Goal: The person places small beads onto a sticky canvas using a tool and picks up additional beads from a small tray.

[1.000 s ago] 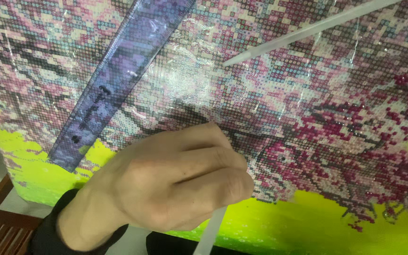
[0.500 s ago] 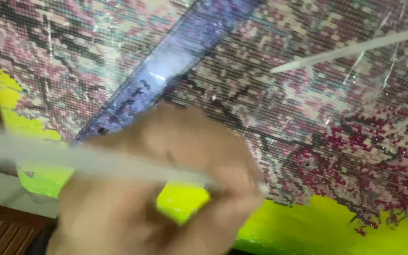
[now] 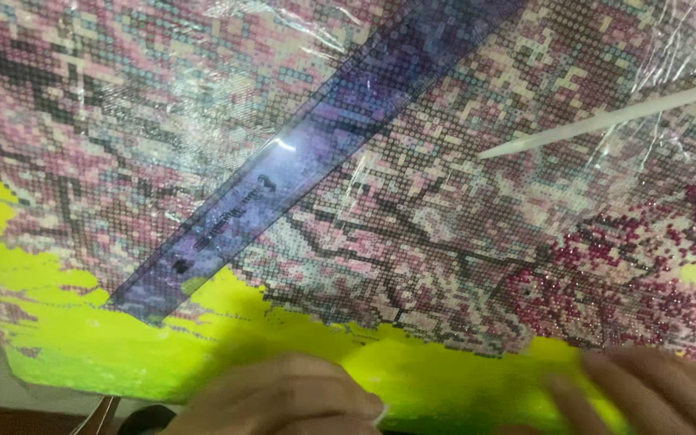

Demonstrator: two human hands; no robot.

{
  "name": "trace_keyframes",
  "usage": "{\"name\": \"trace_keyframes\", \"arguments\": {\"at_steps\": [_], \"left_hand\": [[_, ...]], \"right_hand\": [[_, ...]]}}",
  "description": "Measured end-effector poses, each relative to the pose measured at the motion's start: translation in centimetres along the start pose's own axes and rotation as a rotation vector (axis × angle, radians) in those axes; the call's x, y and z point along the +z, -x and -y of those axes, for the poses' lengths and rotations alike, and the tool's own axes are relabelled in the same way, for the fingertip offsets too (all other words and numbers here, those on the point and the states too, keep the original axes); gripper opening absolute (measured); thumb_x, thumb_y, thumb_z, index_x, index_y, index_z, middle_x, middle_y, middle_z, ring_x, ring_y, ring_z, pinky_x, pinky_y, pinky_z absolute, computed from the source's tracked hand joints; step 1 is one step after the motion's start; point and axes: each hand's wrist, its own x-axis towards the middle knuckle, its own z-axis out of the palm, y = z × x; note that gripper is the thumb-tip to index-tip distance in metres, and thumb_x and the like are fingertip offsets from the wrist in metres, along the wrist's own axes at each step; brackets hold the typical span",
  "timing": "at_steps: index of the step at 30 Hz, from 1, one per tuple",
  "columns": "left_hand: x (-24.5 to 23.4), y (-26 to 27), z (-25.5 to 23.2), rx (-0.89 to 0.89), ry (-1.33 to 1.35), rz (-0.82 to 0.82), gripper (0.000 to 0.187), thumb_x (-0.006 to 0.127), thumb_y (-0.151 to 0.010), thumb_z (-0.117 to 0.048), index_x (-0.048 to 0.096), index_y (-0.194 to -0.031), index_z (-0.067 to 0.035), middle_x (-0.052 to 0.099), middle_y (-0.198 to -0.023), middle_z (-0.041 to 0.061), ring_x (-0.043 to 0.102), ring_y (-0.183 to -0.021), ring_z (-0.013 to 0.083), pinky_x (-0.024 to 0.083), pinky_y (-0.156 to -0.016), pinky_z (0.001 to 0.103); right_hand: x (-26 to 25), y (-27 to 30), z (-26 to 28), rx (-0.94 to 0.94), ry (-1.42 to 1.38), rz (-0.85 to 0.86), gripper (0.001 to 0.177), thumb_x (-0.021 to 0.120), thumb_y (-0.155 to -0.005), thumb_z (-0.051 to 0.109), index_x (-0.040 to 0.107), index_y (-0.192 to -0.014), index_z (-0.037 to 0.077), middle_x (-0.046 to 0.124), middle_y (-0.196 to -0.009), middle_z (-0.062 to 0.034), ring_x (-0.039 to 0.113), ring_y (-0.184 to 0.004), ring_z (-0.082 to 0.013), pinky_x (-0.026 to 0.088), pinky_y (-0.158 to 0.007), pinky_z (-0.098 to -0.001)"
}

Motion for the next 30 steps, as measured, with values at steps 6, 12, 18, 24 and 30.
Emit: {"name": "trace_keyframes", "arguments": {"at_steps": [6, 12, 18, 24, 30], "left_hand": [[2.0, -2.0, -3.2, -0.489, 0.080, -0.243, 0.033, 0.055, -0.094, -0.030, 0.076, -0.110, -0.010, 0.081, -0.110, -0.007, 0.073, -0.111, 0.0073, 0.055, -0.096, 0.017], [4.2, -3.9, -1.3, -0.273, -0.198, -0.261, 0.017, 0.067, -0.088, -0.022, 0.073, -0.103, -0.017, 0.075, -0.104, -0.004, 0.074, -0.096, 0.0099, 0.056, -0.089, 0.020], [3.0, -4.4, -0.3, -0.201, -0.132, -0.060, 0.025, 0.051, -0.098, -0.029, 0.071, -0.094, -0.013, 0.073, -0.104, -0.002, 0.073, -0.102, 0.0190, 0.056, -0.091, 0.030], [4.0, -7.5, -4.7, -0.398, -0.339, -0.312, 0.022, 0.054, -0.090, -0.029, 0.072, -0.097, -0.018, 0.078, -0.098, -0.004, 0.079, -0.093, 0.0104, 0.057, -0.087, 0.023], [4.5, -10.0, -4.5, -0.262, -0.480, -0.328, 0.010, 0.056, -0.091, -0.003, 0.062, -0.090, -0.010, 0.067, -0.088, -0.001, 0.068, -0.081, 0.0136, 0.054, -0.077, 0.023]], "right_hand": [[-0.3, -4.8, 2.8, 0.030, 0.012, 0.039, 0.042, 0.076, -0.073, 0.055, 0.073, -0.107, 0.030, 0.067, -0.114, 0.0038, 0.064, -0.105, -0.0268, 0.054, -0.089, -0.0484], [0.4, -5.8, 1.6, -0.067, 0.044, -0.075, 0.043, 0.069, -0.084, 0.063, 0.072, -0.110, 0.029, 0.065, -0.111, 0.0015, 0.065, -0.100, -0.0288, 0.056, -0.083, -0.0498], [-0.5, -5.0, 1.8, 0.149, -0.046, 0.027, 0.052, 0.074, -0.071, 0.065, 0.071, -0.106, 0.028, 0.068, -0.108, 0.0087, 0.065, -0.106, -0.0289, 0.054, -0.091, -0.0489], [0.1, -4.8, 1.3, 0.075, -0.092, -0.088, 0.051, 0.078, -0.076, 0.062, 0.068, -0.103, 0.020, 0.068, -0.105, 0.0037, 0.066, -0.101, -0.0311, 0.057, -0.087, -0.0510], [-0.2, -5.4, 1.2, -0.050, -0.018, -0.065, 0.055, 0.069, -0.083, 0.067, 0.070, -0.114, 0.022, 0.068, -0.111, -0.0008, 0.067, -0.104, -0.0310, 0.058, -0.084, -0.0522]]}}
